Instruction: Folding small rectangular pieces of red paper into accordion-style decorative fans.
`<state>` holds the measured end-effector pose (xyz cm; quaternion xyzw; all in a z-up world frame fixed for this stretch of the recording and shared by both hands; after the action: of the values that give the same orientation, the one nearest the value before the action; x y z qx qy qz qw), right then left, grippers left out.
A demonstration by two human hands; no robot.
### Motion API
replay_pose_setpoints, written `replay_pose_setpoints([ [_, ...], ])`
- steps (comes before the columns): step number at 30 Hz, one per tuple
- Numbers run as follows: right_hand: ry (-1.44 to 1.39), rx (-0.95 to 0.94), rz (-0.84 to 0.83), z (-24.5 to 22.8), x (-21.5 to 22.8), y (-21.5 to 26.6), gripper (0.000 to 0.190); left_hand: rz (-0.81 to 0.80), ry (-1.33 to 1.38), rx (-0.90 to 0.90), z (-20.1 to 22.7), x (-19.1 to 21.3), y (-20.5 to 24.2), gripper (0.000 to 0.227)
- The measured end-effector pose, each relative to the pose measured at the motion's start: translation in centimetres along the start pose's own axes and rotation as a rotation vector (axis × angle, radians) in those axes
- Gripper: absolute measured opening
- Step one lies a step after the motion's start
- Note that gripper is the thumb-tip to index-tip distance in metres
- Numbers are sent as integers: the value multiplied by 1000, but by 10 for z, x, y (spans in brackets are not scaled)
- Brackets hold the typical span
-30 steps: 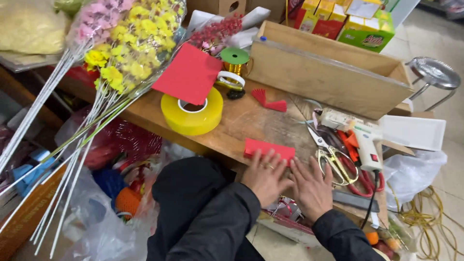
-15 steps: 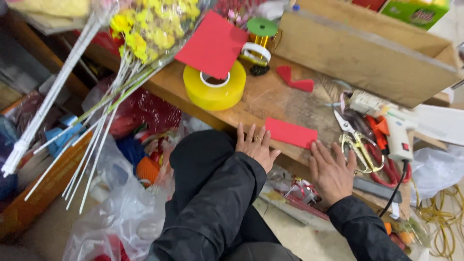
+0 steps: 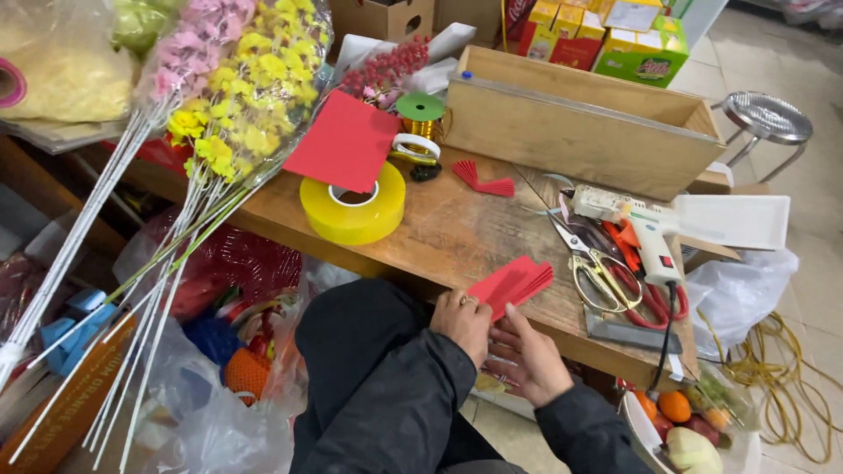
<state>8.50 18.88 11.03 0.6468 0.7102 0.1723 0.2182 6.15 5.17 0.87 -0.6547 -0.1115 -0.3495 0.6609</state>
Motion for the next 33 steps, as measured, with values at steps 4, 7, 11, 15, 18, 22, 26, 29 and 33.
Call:
replay_pose_setpoints([
  [4,-200,90,96,25,-1,-52,55,-44,196,135,9,19,-11,23],
  [7,-7,272,121,3,7,-39,24,-28,204,365,-1,64,-41,31],
  [11,986,1233,433,-47,39,-41,21,217,127,377,-9,102,-68,66],
  [15,1222,1665,496,-65,38,-56,16,226,58,251,0,95,-80,79],
  [18,1330,1774,441,-59,38,-75,13,178,44,158,-8,58,-73,66],
  [22,1402,1774,348,-49,51,-97,18,142,-44,49,-15,19,-67,37],
  [26,1360,1735,237,-42,59,-109,18,85,-10,-63,-19,-13,-54,23],
  [29,1312,1750,231,-41,61,-103,22,27,-40,-77,-28,-40,-37,20],
  [33,1302,1760,176,-34,61,-100,23,-47,-15,-67,-32,-51,-27,21],
])
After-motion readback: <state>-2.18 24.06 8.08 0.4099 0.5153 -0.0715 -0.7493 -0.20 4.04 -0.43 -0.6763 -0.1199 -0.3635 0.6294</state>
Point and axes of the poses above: each hand's wrist, its own y-axis away from the middle knuckle, its own x-axis out of the back of the hand, z = x × y, the point moved 3 cm from there along -y, towards the middle knuckle, and after that the axes turned 4 degrees about x, right-handed, at the moved point
